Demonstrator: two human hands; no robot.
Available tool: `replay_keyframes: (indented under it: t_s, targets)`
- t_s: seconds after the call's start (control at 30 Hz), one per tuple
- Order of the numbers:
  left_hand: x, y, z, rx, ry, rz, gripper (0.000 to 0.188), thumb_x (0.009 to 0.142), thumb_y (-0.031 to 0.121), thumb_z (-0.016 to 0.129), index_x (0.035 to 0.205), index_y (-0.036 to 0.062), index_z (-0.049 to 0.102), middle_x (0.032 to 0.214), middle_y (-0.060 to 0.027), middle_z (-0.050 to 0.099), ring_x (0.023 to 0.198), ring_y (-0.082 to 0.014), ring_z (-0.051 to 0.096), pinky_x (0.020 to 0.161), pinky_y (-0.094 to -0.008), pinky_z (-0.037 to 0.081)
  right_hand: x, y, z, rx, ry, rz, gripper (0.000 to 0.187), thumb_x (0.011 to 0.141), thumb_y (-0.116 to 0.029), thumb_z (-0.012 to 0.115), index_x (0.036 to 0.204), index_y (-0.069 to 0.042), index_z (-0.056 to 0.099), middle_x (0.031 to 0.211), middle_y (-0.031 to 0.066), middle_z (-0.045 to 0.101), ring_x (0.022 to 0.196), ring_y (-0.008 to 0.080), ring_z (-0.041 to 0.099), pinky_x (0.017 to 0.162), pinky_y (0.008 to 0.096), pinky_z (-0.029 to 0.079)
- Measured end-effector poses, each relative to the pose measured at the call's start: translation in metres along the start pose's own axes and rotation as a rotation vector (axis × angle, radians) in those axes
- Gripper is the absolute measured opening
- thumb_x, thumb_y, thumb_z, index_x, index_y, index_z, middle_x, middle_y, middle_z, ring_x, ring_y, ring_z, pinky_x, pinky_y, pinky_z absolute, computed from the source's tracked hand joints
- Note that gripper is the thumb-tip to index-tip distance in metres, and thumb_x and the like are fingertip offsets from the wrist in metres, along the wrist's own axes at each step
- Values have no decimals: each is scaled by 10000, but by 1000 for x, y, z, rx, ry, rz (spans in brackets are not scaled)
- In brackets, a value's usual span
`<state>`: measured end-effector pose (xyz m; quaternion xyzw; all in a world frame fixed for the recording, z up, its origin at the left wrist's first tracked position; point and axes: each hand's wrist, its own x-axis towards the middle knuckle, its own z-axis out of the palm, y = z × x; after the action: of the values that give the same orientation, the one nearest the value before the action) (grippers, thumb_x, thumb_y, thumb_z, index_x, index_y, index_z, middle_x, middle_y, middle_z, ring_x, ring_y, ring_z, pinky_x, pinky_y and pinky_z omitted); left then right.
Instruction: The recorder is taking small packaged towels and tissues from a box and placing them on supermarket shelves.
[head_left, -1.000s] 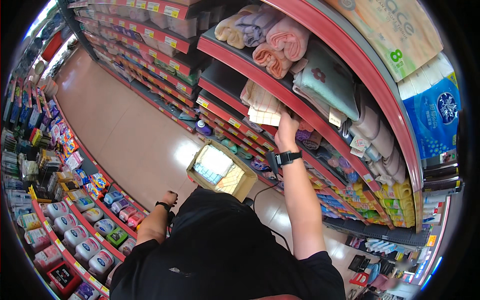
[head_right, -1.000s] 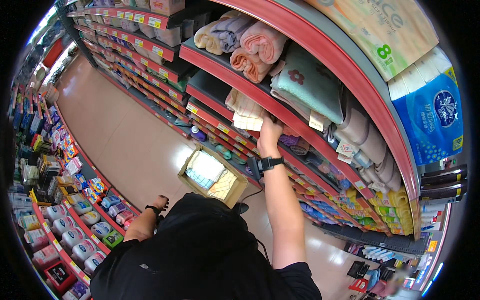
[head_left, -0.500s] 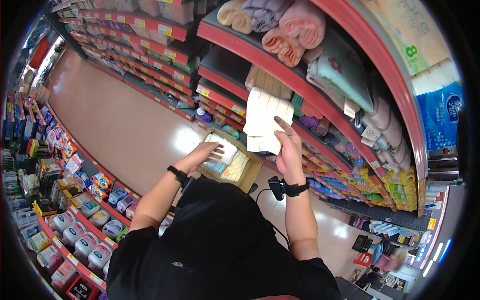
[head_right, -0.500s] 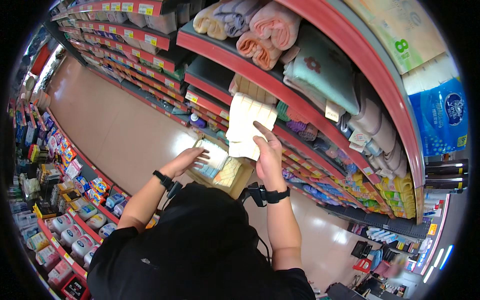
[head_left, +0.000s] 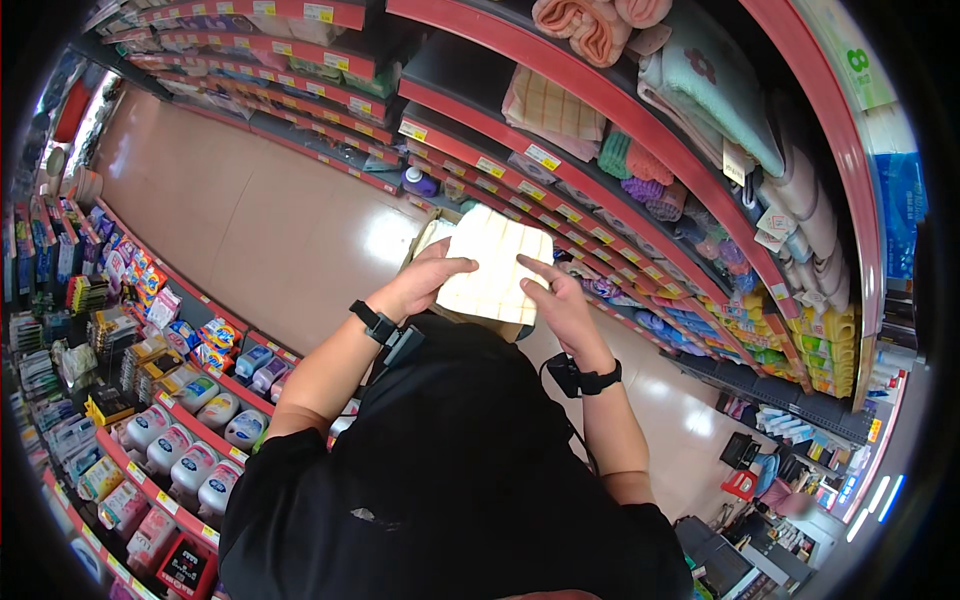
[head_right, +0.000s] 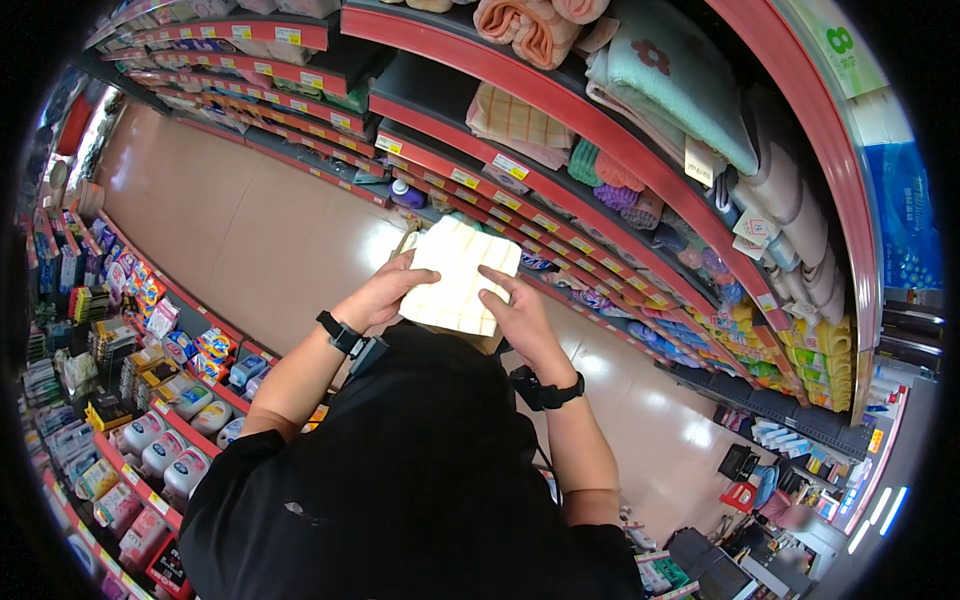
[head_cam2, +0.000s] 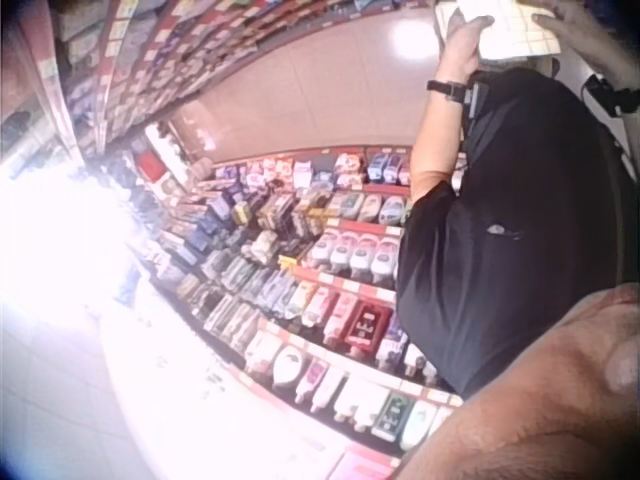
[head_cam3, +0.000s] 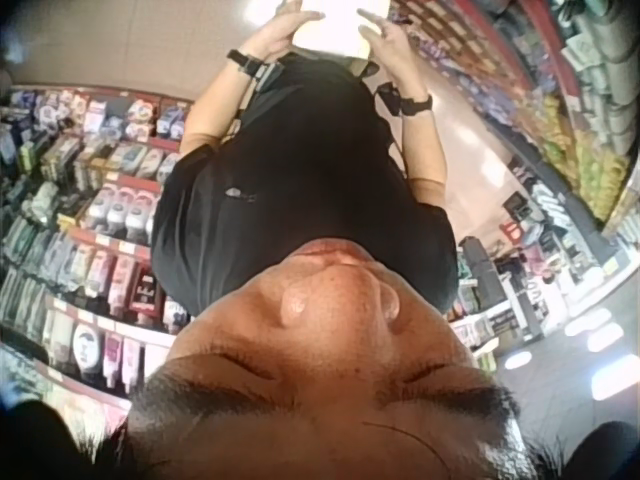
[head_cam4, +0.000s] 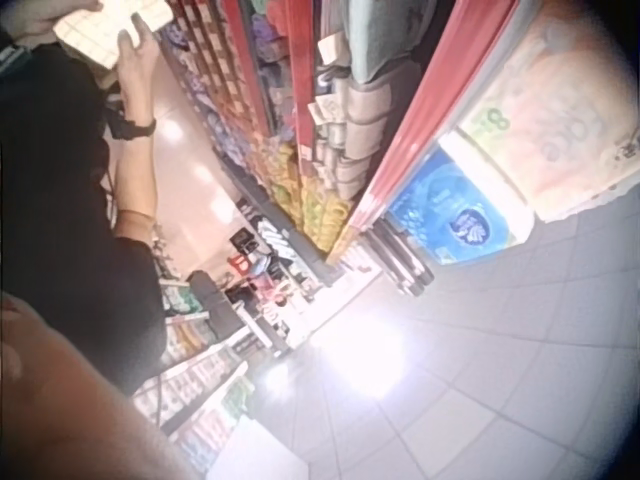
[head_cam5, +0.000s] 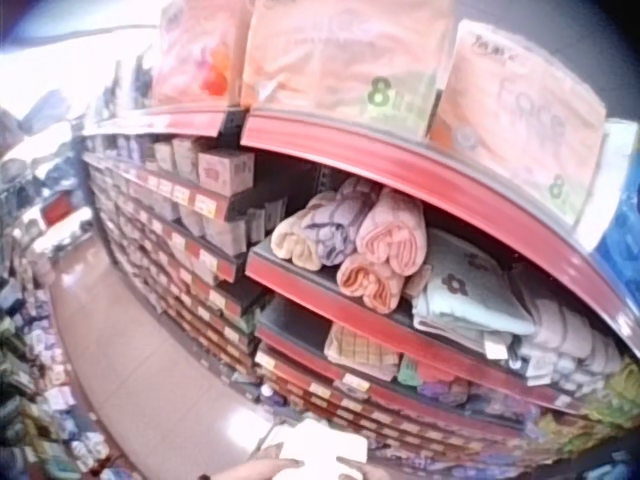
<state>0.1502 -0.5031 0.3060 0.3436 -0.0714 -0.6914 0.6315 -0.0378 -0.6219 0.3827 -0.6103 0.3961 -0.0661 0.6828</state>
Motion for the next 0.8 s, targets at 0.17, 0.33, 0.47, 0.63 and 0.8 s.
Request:
replay_keyframes:
  t_s: [0.17,0.33,0.47,0.63,0.8]
  targets:
    - [9,-45,-53,573,348,-223,652,842,160,656,1351,-137,378,1224,-204,582,1065,-239,608,845,-332,520,18,91,-8,-60,-164,222,391,962,-177,565,1307,7,563,1122,83,650,973,128,612,869,264,480]
    - [14,-60,-47,794,340,-429,720,842,236,653,1354,-175,358,1271,-256,548,1116,-267,597,897,-325,501,14,156,-7,-485,-107,184,375,869,-222,601,1215,-86,652,868,129,688,764,169,635,727,302,500]
    - [26,-74,-40,915,275,-382,780,840,270,650,1395,-163,315,1397,-295,442,1294,-326,451,1052,-344,379,8,180,-13,-516,-54,106,371,853,-247,608,1200,-125,659,813,156,685,722,245,653,707,354,511]
    - [40,-81,-33,1105,265,-284,643,836,258,628,1319,-125,447,1267,-272,564,1178,-345,554,979,-355,442,-8,178,-30,-751,10,75,350,879,-276,605,1177,-100,660,1050,189,678,877,290,654,811,358,511]
    - [37,-82,-51,996,267,-236,525,893,234,621,1321,-42,491,1161,-178,621,1035,-249,603,903,-328,475,-24,184,-39,-1008,88,41,392,884,-339,615,1183,-88,642,1056,183,677,907,324,661,835,389,523]
